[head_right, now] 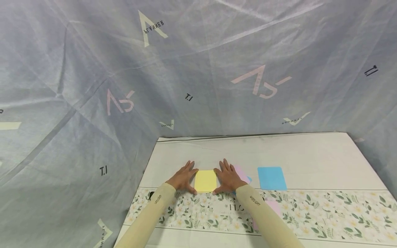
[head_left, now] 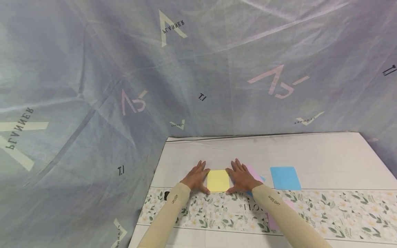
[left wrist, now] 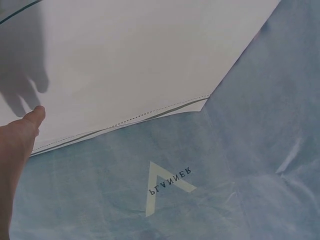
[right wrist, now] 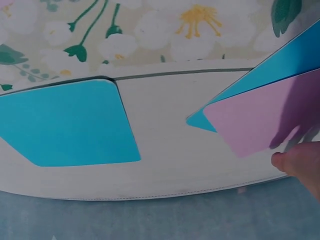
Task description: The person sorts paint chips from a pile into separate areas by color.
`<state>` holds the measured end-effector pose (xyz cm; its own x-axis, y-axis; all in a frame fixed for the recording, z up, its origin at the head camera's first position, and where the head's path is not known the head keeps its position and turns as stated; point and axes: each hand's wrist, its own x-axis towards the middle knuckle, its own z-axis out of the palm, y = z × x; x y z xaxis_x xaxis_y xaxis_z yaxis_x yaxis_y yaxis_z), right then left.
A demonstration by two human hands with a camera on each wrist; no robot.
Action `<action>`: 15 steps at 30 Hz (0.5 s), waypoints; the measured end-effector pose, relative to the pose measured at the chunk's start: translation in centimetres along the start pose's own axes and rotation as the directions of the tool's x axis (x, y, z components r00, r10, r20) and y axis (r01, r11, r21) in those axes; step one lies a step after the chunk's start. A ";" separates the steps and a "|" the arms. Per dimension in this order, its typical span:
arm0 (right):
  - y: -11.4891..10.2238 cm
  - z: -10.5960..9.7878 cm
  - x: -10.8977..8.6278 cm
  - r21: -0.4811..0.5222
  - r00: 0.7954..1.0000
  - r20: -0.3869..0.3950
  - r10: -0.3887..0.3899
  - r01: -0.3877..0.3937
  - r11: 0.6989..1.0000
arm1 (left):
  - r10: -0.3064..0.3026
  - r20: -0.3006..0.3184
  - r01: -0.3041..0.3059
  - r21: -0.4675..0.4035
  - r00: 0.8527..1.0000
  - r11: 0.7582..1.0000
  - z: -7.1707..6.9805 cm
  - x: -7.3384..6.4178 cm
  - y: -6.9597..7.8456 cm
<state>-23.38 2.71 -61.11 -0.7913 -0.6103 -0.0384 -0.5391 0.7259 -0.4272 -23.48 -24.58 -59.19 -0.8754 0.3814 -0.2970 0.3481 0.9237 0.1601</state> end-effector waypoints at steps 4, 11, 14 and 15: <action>0.6 -0.1 -0.4 0.013 1.000 -0.021 -0.003 0.003 1.000 | -0.011 -0.005 0.011 -0.003 1.000 1.000 0.2 -0.1 -0.4; 2.6 -1.1 -1.7 0.005 0.997 -0.074 -0.011 0.011 1.000 | -0.030 -0.008 0.030 -0.033 1.000 0.999 -0.4 -0.7 -1.0; 3.7 -1.9 -2.5 0.010 0.997 -0.082 0.013 -0.012 1.000 | -0.029 -0.006 0.028 -0.021 1.000 0.999 -0.7 -0.9 -1.4; 4.1 -2.2 -2.8 0.019 0.996 -0.082 0.022 -0.021 1.000 | -0.032 -0.004 0.031 -0.019 0.999 0.999 -0.7 -0.9 -1.6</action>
<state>-24.03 8.12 -60.79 -0.8239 -0.5661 0.0263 -0.5172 0.7321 -0.4433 -23.45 -26.45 -58.48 -0.8873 0.3520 -0.2981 0.3141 0.9343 0.1683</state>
